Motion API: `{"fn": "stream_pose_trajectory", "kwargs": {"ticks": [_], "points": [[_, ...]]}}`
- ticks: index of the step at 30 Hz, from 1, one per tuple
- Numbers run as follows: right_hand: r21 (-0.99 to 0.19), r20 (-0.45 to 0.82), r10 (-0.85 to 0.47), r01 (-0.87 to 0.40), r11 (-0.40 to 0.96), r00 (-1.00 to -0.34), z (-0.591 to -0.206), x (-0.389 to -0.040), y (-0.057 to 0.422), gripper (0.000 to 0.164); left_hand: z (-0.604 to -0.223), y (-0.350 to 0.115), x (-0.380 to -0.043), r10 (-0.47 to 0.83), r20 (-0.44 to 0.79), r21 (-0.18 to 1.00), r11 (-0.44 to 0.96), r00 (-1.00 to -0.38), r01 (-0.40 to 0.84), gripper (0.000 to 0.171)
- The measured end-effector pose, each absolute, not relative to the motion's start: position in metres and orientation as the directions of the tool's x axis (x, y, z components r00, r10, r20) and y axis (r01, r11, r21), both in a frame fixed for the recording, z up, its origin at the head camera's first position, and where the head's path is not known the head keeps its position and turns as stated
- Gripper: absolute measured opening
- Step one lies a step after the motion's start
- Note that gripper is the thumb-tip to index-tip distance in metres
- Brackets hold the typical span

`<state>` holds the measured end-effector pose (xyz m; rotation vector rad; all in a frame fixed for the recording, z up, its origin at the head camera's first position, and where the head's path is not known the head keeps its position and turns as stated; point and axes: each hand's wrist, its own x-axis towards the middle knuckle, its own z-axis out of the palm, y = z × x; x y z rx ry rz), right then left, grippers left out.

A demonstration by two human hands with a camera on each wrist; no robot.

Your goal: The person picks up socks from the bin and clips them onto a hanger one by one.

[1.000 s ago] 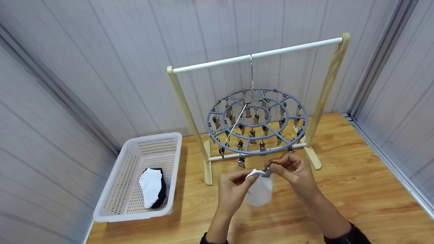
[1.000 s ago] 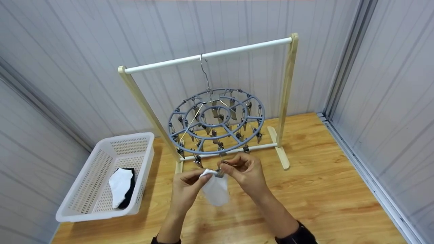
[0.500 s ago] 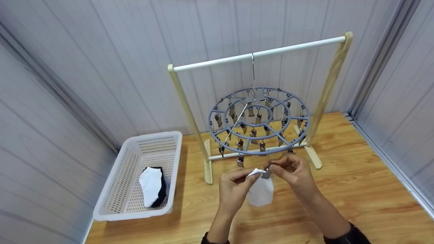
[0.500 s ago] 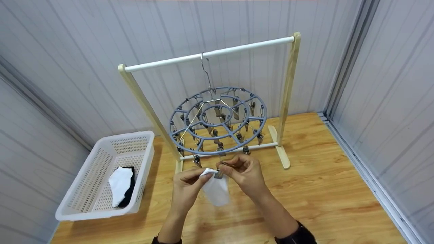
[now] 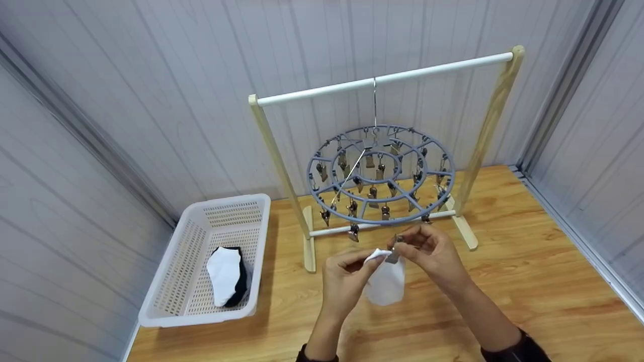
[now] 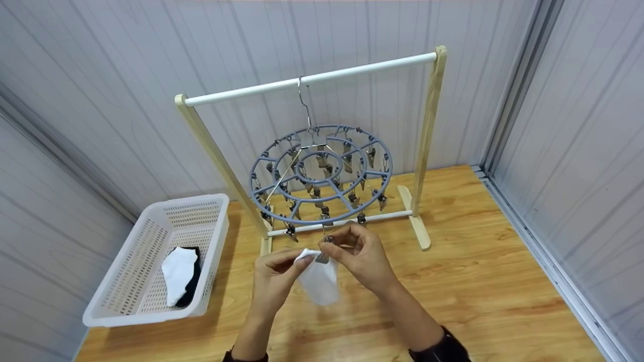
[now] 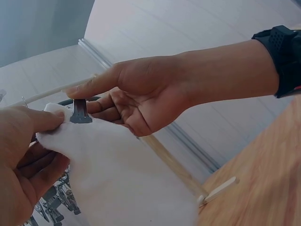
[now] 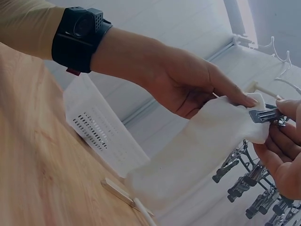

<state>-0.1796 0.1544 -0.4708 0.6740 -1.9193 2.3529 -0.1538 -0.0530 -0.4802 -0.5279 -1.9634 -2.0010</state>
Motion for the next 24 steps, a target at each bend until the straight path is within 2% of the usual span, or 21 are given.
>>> {"fn": "stream_pose_trajectory", "kwargs": {"ticks": [8, 24], "points": [[-0.952, 0.300, -0.208, -0.279, -0.123, -0.931, -0.469, -0.182, 0.156, 0.022, -0.480, -0.056, -0.155, 0.042, 0.461, 0.887, -0.022, -0.886, 0.461, 0.012], [-0.963, 0.253, -0.173, -0.230, -0.142, -0.952, -0.460, -0.185, 0.172, 0.023, -0.477, -0.073, -0.159, -0.003, 0.441, 0.896, 0.064, -0.897, 0.440, 0.010]]}}
